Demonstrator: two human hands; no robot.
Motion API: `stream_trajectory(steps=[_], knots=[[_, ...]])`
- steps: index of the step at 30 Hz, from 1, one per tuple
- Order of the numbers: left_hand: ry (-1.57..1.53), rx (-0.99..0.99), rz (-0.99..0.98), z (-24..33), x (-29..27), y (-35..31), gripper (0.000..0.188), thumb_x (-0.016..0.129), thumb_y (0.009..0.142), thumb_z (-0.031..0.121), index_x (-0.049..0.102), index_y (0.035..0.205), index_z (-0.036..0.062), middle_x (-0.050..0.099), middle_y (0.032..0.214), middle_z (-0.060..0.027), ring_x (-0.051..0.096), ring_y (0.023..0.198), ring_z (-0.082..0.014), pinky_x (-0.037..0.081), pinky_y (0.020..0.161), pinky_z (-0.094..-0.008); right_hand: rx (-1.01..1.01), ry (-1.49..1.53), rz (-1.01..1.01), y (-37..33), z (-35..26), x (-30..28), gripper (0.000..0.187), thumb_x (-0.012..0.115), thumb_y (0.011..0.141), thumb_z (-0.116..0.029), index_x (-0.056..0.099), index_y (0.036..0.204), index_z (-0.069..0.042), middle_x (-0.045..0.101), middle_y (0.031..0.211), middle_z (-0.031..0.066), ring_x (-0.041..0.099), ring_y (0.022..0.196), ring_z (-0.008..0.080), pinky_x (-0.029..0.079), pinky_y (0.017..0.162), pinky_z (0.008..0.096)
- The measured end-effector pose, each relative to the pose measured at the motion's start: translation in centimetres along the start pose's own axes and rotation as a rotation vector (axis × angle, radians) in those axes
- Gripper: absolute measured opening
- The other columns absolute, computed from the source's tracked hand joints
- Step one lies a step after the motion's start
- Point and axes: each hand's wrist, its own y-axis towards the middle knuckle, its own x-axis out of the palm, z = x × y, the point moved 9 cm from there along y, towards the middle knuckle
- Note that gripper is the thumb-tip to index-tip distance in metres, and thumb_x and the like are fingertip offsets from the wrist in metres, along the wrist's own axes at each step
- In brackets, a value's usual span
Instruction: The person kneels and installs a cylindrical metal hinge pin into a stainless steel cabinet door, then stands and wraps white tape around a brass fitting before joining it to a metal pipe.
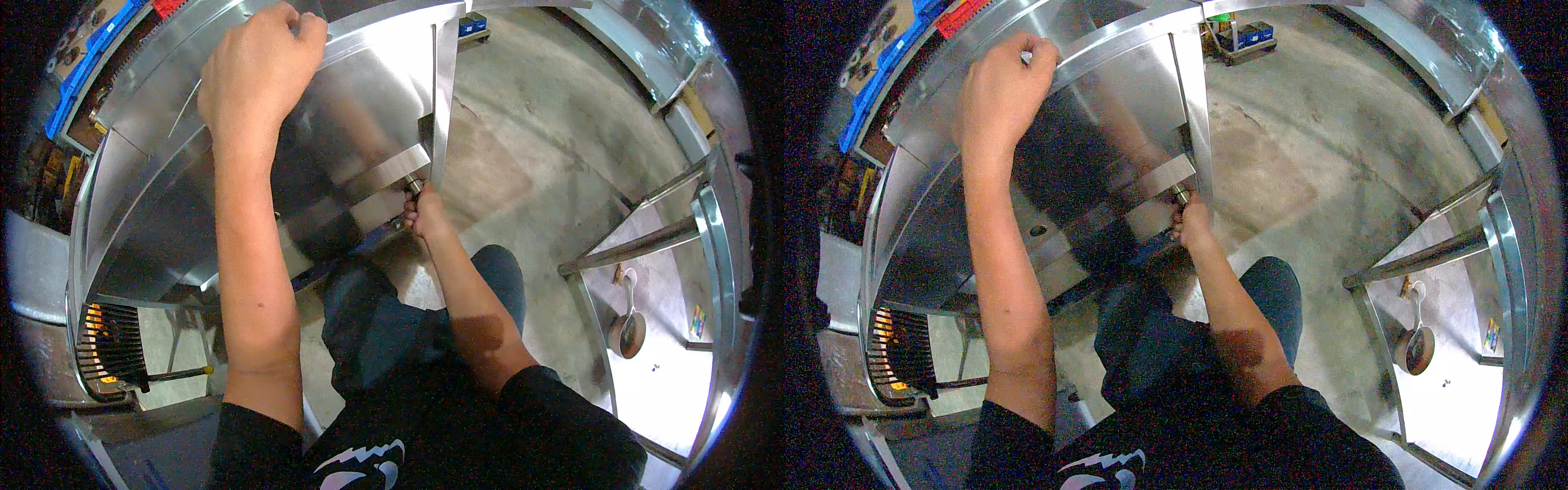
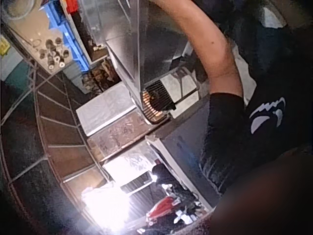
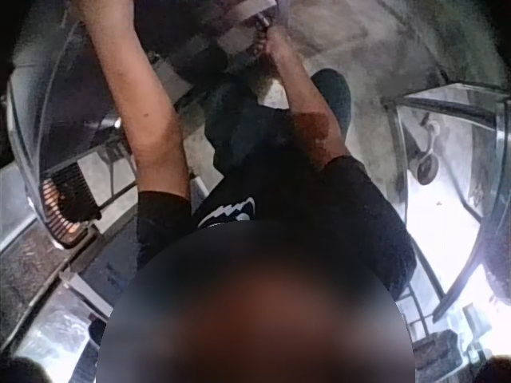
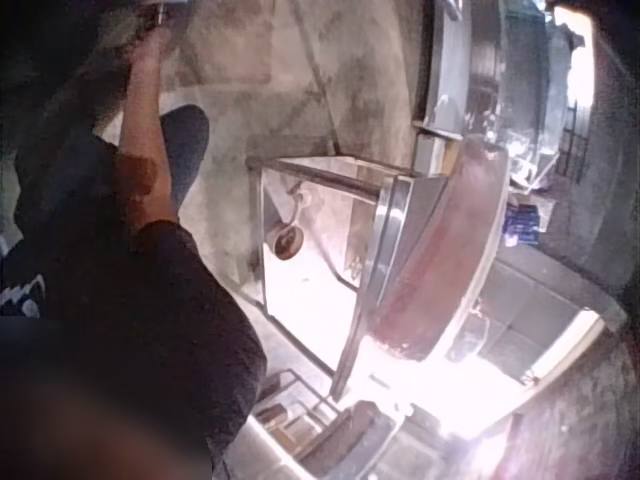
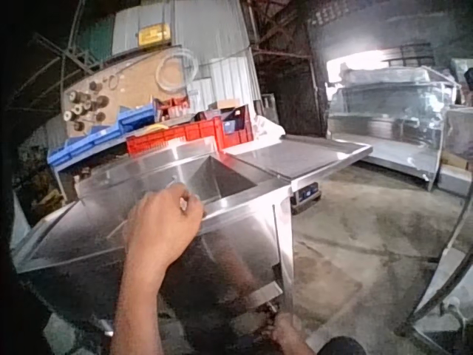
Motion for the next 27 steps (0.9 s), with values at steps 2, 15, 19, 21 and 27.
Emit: stream_trajectory(steps=[2, 15, 19, 21, 27], knots=[[0.009, -0.006, 0.023, 0.0, -0.3, -0.2, 0.046, 0.050, 0.089, 0.047, 0.072, 0.114, 0.0150, 0.071, 0.108, -0.0202, 0.066, 0.105, -0.0429, 0.052, 0.092, -0.0502, -0.468, -0.526, 0.289, -2.5, -4.2, -1.0, 0.053, 0.041, 0.103, -0.048, 0.065, 0.100, -0.001, 0.067, 0.077, 0.0201, 0.064, 0.071, 0.0375, 0.049, 0.063, 0.0498], [0.037, 0.038, 0.043, 0.1, -0.2, -0.1, 0.044, 0.050, 0.089, 0.044, 0.072, 0.113, 0.0140, 0.071, 0.108, -0.0210, 0.065, 0.103, -0.0445, 0.052, 0.091, -0.0515, -0.077, -0.019, 0.059, -0.3, -0.3, 0.8, 0.053, 0.041, 0.102, -0.049, 0.064, 0.105, -0.001, 0.069, 0.085, 0.0219, 0.067, 0.075, 0.0433, 0.052, 0.069, 0.0527], [0.011, 0.066, 0.062, 0.3, -0.3, 0.0, 0.044, 0.050, 0.089, 0.044, 0.072, 0.113, 0.0138, 0.071, 0.108, -0.0202, 0.066, 0.103, -0.0441, 0.052, 0.091, -0.0516, -0.102, -0.045, -0.005, 0.2, -0.3, 0.1, 0.054, 0.041, 0.101, -0.051, 0.064, 0.107, -0.003, 0.070, 0.086, 0.0207, 0.067, 0.076, 0.0432, 0.052, 0.070, 0.0526], [0.027, 0.028, 0.044, 0.2, -0.4, -0.2, 0.045, 0.050, 0.089, 0.044, 0.072, 0.113, 0.0138, 0.071, 0.108, -0.0200, 0.066, 0.103, -0.0439, 0.052, 0.091, -0.0514, -0.745, -0.629, 0.303, -3.2, -5.1, -0.3, 0.054, 0.041, 0.101, -0.052, 0.064, 0.108, -0.003, 0.070, 0.086, 0.0201, 0.067, 0.076, 0.0431, 0.052, 0.070, 0.0525], [0.028, 0.005, 0.032, 0.3, -0.6, -0.5, 0.046, 0.050, 0.088, 0.045, 0.072, 0.114, 0.0138, 0.071, 0.110, -0.0204, 0.066, 0.105, -0.0436, 0.052, 0.092, -0.0507, -0.788, -1.248, 0.449, -6.0, -6.3, 0.4, 0.055, 0.045, 0.100, -0.051, 0.063, 0.111, -0.001, 0.067, 0.083, 0.0288, 0.066, 0.083, 0.0494, 0.050, 0.074, 0.0568]])
